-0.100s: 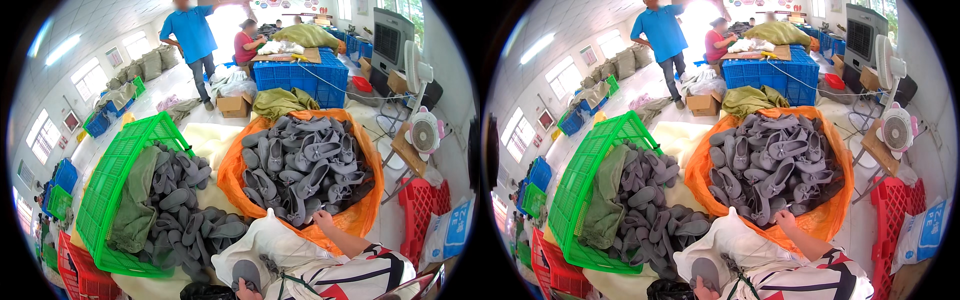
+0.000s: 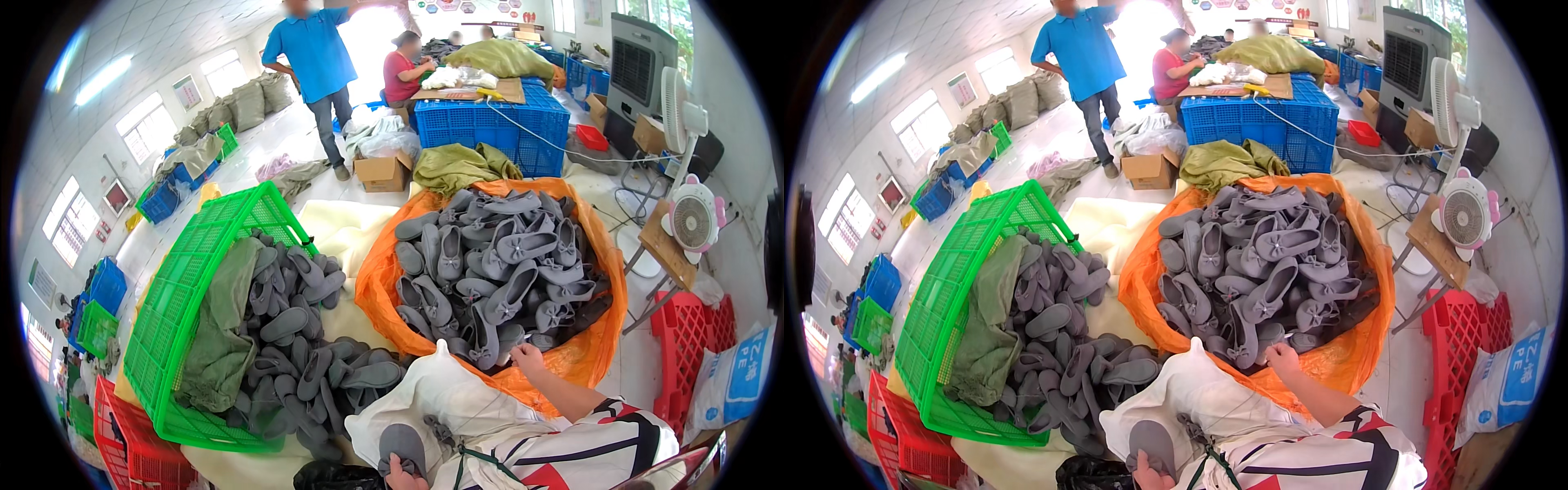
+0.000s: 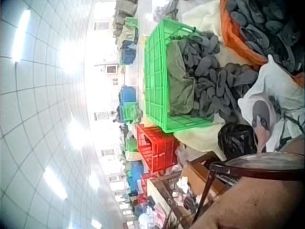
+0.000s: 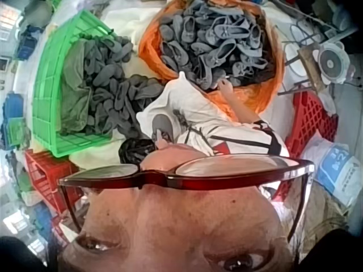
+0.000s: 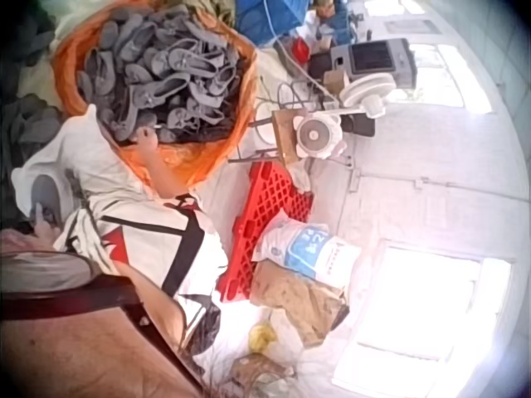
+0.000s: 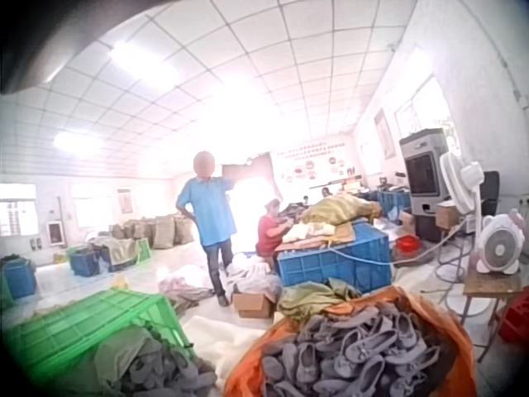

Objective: The person sews a decorative bow onto the top of a grey slipper using a needle and thread. They repeatedly pull the thread through the fabric, tie knots, and adjust the bow's position. The person handles multiple slippers from a nearby pile, working on them one at a time.

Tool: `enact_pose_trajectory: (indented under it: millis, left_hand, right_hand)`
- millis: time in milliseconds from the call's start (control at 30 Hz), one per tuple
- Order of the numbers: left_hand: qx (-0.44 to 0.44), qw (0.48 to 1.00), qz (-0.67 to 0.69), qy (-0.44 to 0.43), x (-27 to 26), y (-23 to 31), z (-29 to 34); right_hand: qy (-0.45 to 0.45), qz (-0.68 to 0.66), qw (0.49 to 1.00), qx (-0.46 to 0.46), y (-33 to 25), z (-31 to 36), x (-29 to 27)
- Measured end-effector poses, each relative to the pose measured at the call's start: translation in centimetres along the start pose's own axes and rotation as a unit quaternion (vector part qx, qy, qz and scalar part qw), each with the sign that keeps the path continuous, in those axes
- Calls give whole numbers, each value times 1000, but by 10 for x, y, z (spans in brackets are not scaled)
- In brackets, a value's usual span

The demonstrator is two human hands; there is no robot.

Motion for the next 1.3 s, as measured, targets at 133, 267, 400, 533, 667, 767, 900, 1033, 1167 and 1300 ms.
enact_pose_trajectory:
  millis: [133, 267, 400, 533, 667, 767, 900, 1033, 1167, 1300]
  left_hand:
    - [22, 996, 78, -42, -7, -57, -16]
    - [-63, 971, 231, 19, 11, 20, 13]
    - [-45, 977, 207, -3, 6, 0, 1]
    - [-66, 953, 292, -44, 6, 42, 18]
    - [-187, 889, 419, 12, 14, 51, 13]
    - [-200, 864, 459, 50, 5, 33, 18]
    - [-174, 858, 483, 16, 9, 36, 17]
    - [-169, 867, 469, 29, 15, 40, 13]
    - [-164, 875, 454, 16, 18, 46, 9]
    - [-190, 867, 459, 15, 19, 38, 9]
  right_hand:
    - [-21, -8, 1000, -7, -7, 5, 13]
    - [-13, 0, 1000, -3, -5, 3, 1]
    - [-28, -56, 996, -59, -18, -1, 12]
    - [-89, -79, 990, -75, -58, 22, 43]
    - [-232, -108, 965, -61, -76, 37, 76]
    - [-234, -54, 971, 2, -103, 83, 112]
    - [-369, -16, 929, 30, -105, 125, 152]
    - [-477, 62, 877, 11, -117, 170, 198]
    - [-544, 128, 828, -38, -114, 196, 220]
    - [-566, 178, 803, -57, -106, 205, 225]
Point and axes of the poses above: each hand's wrist, its own z-axis away from the middle knuckle, its own x-axis out of the palm, y = z × x, the point moved 6 cm from there along -z, towards the middle knuckle, and after that the axes turned 3 degrees about -y, right-handed, at the moved point
